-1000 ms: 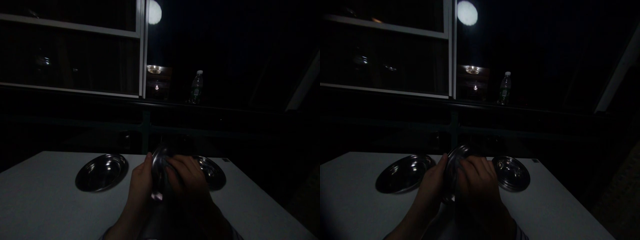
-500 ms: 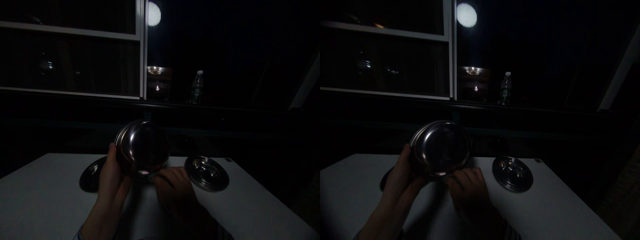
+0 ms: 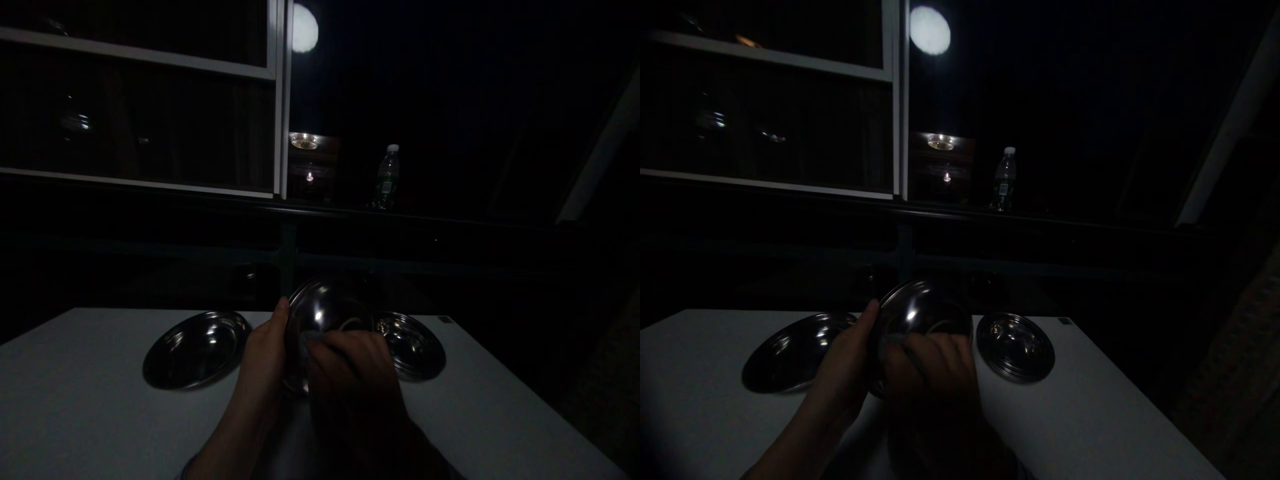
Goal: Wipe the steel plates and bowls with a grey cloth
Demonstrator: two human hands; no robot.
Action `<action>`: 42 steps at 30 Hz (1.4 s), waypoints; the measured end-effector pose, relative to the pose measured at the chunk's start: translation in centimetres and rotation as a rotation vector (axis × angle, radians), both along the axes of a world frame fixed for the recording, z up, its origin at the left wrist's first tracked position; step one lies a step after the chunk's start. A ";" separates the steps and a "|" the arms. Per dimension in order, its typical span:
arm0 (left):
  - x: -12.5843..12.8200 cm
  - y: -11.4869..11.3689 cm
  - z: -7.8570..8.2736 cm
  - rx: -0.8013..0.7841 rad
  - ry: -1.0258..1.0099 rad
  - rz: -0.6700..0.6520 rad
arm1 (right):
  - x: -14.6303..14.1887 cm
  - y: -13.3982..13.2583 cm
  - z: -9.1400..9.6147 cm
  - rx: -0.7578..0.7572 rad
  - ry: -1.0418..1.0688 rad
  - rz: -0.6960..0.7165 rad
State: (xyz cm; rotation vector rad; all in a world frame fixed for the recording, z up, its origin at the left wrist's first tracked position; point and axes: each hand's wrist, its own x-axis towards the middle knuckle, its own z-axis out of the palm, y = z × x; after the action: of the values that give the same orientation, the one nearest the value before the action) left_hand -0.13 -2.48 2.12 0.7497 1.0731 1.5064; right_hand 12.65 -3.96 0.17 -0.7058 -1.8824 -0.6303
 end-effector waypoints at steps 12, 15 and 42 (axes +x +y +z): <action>-0.1 -0.2 0.4 -0.039 0.074 0.026 | 0.2 0.3 0.0 -0.053 -0.050 -0.045; -0.1 -0.1 0.3 -0.056 0.050 -0.036 | 2.5 1.7 0.6 -0.096 0.033 -0.158; -0.9 1.1 1.0 -0.058 -0.571 0.074 | -0.7 0.4 -0.9 -0.105 -0.084 -0.022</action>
State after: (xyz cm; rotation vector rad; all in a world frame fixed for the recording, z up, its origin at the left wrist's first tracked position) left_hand -1.03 -1.36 3.12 0.2108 0.7089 1.6097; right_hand 11.99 -3.55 -0.76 -0.7790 -1.9996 -0.5859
